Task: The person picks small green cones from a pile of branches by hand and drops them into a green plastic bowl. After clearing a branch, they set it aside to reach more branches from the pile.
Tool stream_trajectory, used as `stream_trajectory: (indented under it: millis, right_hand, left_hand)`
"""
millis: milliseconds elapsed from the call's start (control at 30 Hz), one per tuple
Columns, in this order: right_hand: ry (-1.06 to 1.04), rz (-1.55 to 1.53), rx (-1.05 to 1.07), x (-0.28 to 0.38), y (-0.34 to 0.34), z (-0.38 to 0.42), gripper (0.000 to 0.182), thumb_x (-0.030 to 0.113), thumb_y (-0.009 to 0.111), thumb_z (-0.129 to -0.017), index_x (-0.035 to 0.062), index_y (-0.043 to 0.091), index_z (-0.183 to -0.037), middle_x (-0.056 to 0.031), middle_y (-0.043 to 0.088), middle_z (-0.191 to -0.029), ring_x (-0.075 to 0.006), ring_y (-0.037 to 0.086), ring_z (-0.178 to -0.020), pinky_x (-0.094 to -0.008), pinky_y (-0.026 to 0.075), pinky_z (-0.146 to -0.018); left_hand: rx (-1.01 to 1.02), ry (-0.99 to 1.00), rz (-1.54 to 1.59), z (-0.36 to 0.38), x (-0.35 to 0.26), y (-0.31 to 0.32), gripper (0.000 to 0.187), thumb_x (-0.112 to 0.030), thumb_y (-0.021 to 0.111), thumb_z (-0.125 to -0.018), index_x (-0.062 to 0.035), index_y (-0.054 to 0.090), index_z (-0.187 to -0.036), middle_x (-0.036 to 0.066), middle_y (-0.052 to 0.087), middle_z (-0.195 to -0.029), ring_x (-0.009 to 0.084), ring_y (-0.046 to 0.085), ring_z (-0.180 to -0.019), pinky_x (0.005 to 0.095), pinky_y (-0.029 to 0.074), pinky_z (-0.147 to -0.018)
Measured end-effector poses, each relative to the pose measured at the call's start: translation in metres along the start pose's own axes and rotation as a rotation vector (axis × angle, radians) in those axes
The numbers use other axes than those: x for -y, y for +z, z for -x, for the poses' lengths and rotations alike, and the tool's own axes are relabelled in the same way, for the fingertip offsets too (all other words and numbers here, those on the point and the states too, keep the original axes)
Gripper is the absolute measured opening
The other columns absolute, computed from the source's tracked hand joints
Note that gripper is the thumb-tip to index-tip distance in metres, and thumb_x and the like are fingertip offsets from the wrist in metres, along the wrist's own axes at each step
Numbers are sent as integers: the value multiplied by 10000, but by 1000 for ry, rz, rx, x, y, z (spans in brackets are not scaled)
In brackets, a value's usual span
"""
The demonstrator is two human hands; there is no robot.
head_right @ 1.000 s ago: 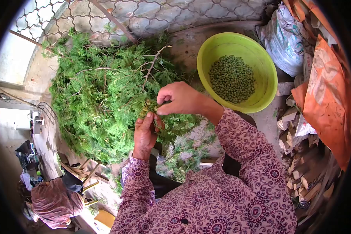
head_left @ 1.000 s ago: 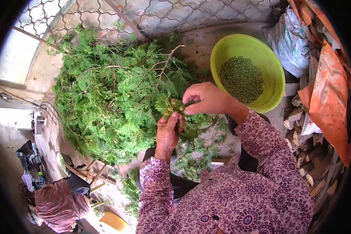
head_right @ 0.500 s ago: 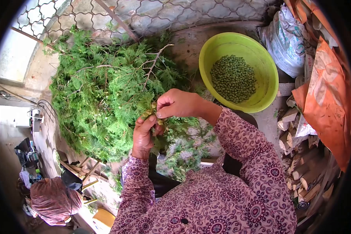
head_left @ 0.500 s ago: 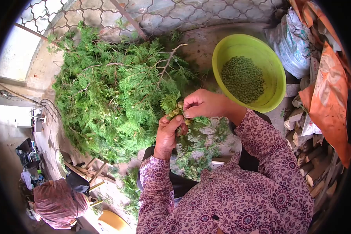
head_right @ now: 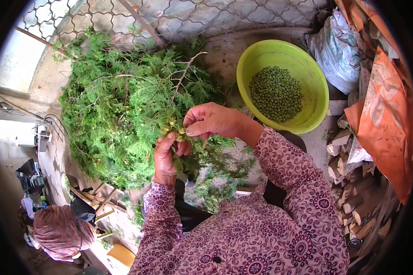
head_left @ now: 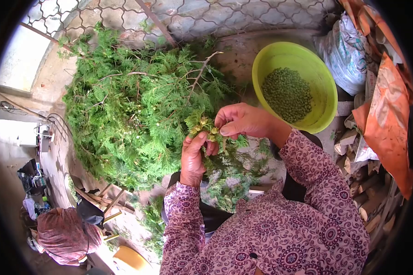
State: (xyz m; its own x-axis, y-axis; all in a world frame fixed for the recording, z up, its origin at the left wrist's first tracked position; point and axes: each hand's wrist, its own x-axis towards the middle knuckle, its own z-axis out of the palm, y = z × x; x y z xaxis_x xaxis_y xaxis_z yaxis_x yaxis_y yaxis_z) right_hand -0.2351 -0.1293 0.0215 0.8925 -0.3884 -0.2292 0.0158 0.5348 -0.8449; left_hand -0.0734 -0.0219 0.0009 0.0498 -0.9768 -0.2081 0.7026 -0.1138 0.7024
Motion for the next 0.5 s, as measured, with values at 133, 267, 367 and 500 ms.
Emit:
stream_trajectory:
  millis: [133,267,367,500]
  right_hand:
    - [-133,151,-109,-3,-4,-4,218,125,673,-722,32,563,-886,9,542,-776,-48,475,-655,-183,389,-576]
    - [-270,314,-128,7,-2,1,204,77,683,-705,24,572,-868,16,534,-764,-32,473,-675,-171,386,-581]
    - [-233,303,-18,-4,2,-4,186,64,679,-707,20,577,-856,22,529,-740,-26,470,-678,-170,385,-579]
    - [-220,355,-10,-3,5,-3,177,71,668,-722,7,574,-858,21,525,-725,-33,472,-678,-173,383,-579]
  left_hand:
    - [-7,-11,-20,1,0,0,105,-156,558,-812,-53,545,-793,27,494,-596,119,379,-440,268,347,-448]
    - [-3,-2,-9,1,2,-4,111,-163,557,-812,-52,559,-802,28,497,-586,115,382,-440,267,349,-445]
    - [-5,-29,-59,0,2,-2,111,-165,560,-810,-54,564,-815,27,496,-577,111,384,-445,264,350,-449]
    - [-22,-53,-38,1,3,1,117,-168,579,-802,-54,569,-824,29,498,-573,110,391,-450,259,348,-452]
